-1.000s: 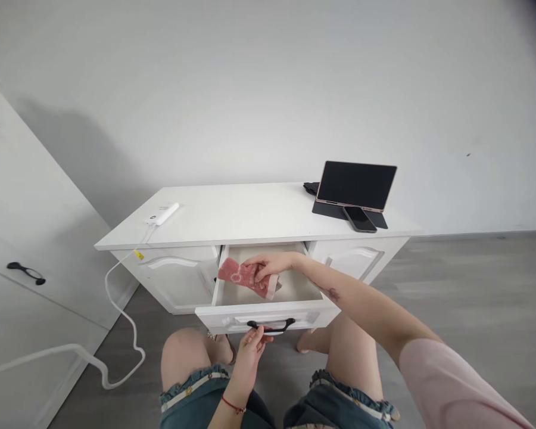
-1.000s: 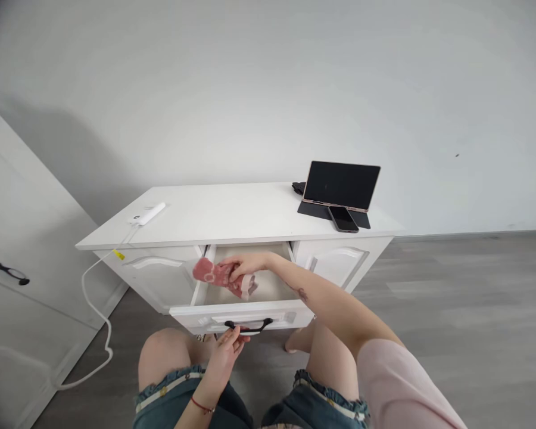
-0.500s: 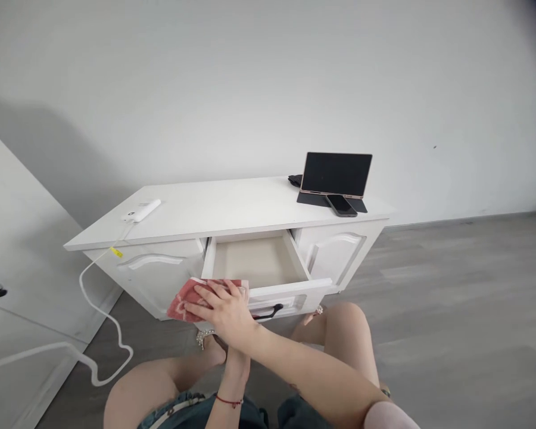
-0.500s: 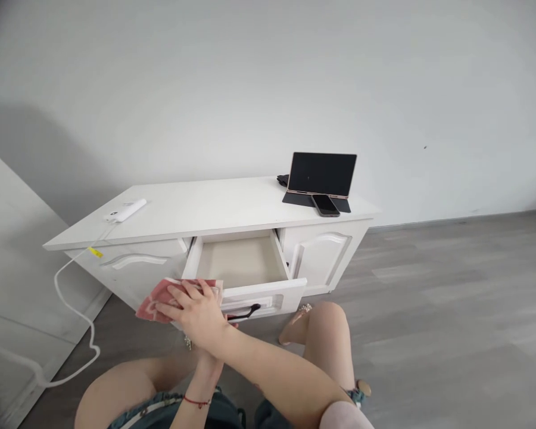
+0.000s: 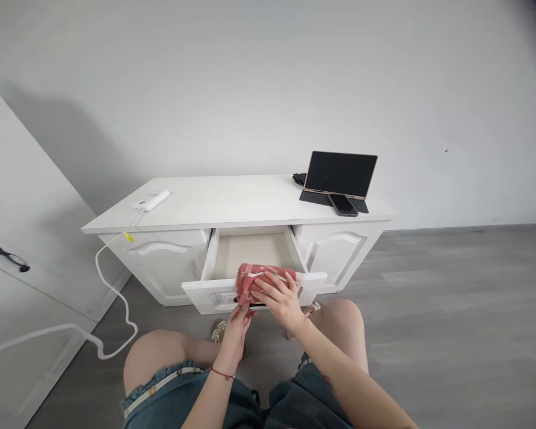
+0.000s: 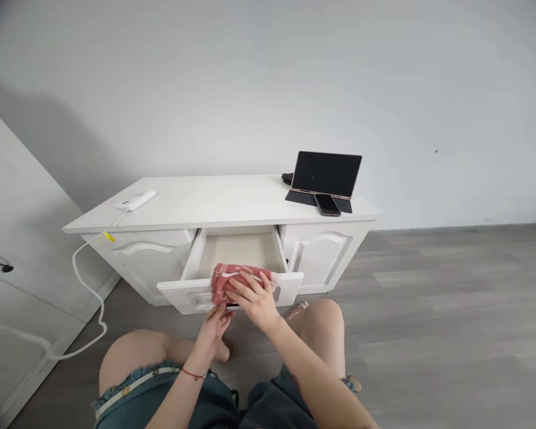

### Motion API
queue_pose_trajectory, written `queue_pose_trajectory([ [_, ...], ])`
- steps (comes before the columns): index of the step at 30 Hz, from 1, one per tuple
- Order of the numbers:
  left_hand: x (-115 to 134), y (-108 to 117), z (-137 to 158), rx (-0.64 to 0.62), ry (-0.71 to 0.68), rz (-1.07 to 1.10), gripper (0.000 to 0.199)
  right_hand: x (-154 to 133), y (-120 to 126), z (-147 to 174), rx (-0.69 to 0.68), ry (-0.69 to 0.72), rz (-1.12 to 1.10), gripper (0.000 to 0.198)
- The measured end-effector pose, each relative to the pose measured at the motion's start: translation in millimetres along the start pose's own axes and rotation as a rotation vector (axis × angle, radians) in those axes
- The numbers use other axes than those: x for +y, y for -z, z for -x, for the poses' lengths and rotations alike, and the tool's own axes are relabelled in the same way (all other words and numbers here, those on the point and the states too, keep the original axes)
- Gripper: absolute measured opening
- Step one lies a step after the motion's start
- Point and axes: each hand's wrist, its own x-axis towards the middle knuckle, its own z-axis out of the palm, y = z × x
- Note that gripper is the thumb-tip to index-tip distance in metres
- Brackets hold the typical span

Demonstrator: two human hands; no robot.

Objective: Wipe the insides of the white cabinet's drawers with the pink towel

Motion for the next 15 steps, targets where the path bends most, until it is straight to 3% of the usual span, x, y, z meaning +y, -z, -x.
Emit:
queue_pose_trajectory([
  [4,1,1,-1,-0.025,0.121,0.132,0.04,31,19,31,0.053,-0.087,0.056,0.032],
  [9,7,-2,4,-0.024,0.122,0.117,0.041,61,46,65,0.118,-0.134,0.166,0.031],
  [15,13,-4,9,-0.034,0.133,0.099,0.042,61,43,82,0.237,-0.232,0.231,0.03],
])
